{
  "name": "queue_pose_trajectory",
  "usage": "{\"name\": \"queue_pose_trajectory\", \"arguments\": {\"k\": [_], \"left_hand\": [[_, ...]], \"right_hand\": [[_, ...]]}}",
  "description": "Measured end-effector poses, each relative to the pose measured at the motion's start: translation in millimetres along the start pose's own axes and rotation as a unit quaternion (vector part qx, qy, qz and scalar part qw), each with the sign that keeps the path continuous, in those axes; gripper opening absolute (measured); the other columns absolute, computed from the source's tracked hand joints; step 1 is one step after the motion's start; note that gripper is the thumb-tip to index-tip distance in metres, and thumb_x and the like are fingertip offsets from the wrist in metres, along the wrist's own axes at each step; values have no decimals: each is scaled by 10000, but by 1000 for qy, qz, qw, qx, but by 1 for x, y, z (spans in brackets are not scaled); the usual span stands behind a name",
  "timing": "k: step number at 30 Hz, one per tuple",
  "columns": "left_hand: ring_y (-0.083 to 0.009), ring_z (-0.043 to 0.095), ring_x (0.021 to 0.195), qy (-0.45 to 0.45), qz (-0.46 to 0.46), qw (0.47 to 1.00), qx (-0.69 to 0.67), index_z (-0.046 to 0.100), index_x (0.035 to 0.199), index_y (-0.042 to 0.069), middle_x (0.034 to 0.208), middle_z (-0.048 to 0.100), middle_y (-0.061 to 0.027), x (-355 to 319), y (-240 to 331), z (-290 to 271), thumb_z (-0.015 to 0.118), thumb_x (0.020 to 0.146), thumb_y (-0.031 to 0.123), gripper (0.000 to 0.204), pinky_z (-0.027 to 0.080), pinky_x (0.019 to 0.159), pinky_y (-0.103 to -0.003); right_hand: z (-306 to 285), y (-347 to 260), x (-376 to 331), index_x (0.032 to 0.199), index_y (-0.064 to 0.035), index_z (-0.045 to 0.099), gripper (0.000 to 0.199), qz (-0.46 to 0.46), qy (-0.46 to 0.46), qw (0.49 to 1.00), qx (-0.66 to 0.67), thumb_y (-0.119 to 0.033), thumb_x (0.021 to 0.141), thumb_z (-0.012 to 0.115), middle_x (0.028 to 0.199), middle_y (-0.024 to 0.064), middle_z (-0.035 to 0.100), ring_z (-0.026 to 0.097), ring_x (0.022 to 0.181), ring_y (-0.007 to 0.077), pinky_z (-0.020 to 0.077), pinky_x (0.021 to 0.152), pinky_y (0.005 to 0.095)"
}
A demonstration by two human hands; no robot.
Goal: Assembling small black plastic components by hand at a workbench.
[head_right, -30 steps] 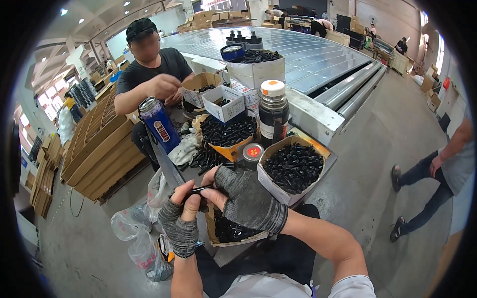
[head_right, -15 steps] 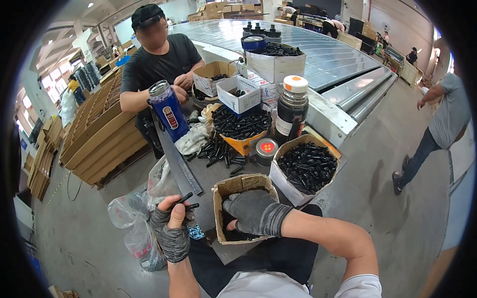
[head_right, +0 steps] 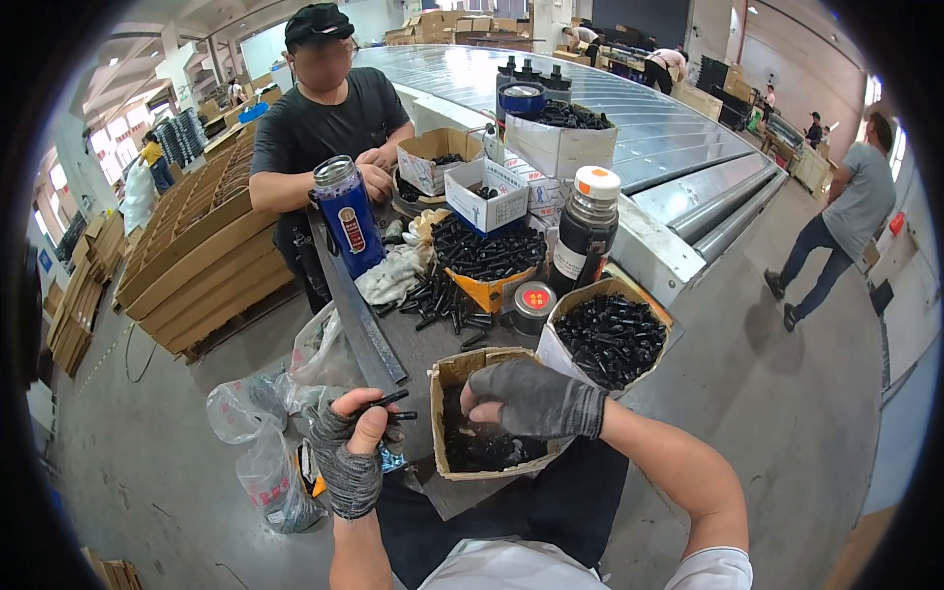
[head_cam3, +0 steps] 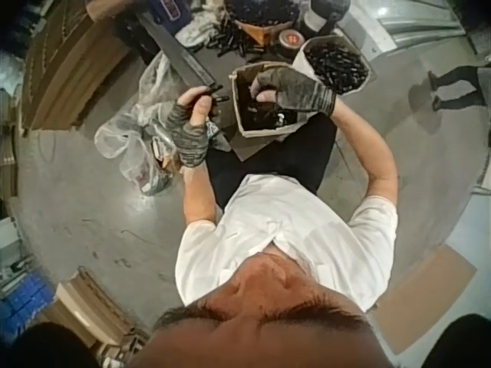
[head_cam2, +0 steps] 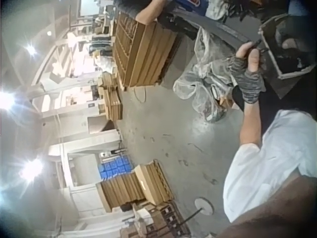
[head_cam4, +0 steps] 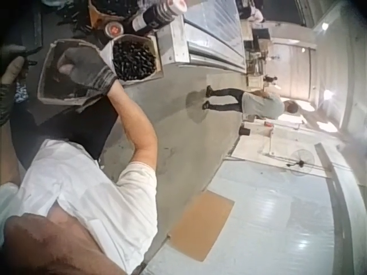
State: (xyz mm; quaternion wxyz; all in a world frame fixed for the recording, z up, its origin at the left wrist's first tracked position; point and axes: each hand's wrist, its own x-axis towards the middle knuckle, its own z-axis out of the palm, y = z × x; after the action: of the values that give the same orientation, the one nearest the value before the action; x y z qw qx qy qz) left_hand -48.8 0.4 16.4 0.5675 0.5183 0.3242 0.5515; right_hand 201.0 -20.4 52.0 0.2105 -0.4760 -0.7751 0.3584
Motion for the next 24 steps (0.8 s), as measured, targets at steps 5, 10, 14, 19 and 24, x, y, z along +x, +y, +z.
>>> {"name": "queue_pose_trajectory", "arguments": {"k": [5,10,14,19,24], "left_hand": [[-98,638,781,-20,7,999,45,709,1049,16,881,719,-45,0,-7,7,719,887,81,175,494,728,-230],[-108,651,814,-31,25,998,46,704,1066,19,896,723,-55,3,-6,21,722,892,85,186,504,744,-238],[-125,666,826,-37,23,998,37,680,1103,19,910,726,-73,8,-5,32,709,917,115,212,519,744,-244],[-130,667,838,-36,29,998,37,681,1103,22,919,724,-78,8,-5,37,704,920,116,207,519,757,-251],[-132,664,845,-35,28,997,59,683,1099,25,920,723,-75,10,-6,37,711,914,119,209,514,773,-260]], "right_hand": [[-10,-7,-15,1116,-13,626,256,104,25,961,254,-231,982,603,942,24,629,621,869,99,531,786,269],[-12,-9,-22,1147,10,605,308,117,65,927,350,-238,967,634,965,43,631,617,885,116,527,796,284],[-5,-2,-23,1170,17,590,338,111,47,893,433,-249,967,637,1010,71,635,613,928,131,526,814,292],[-3,-6,-20,1200,24,563,344,116,17,832,542,-223,968,622,1076,111,635,627,978,176,538,842,313],[-3,-1,-17,1204,20,559,308,125,32,809,573,-162,957,583,1107,134,633,641,997,208,544,871,338]]}}
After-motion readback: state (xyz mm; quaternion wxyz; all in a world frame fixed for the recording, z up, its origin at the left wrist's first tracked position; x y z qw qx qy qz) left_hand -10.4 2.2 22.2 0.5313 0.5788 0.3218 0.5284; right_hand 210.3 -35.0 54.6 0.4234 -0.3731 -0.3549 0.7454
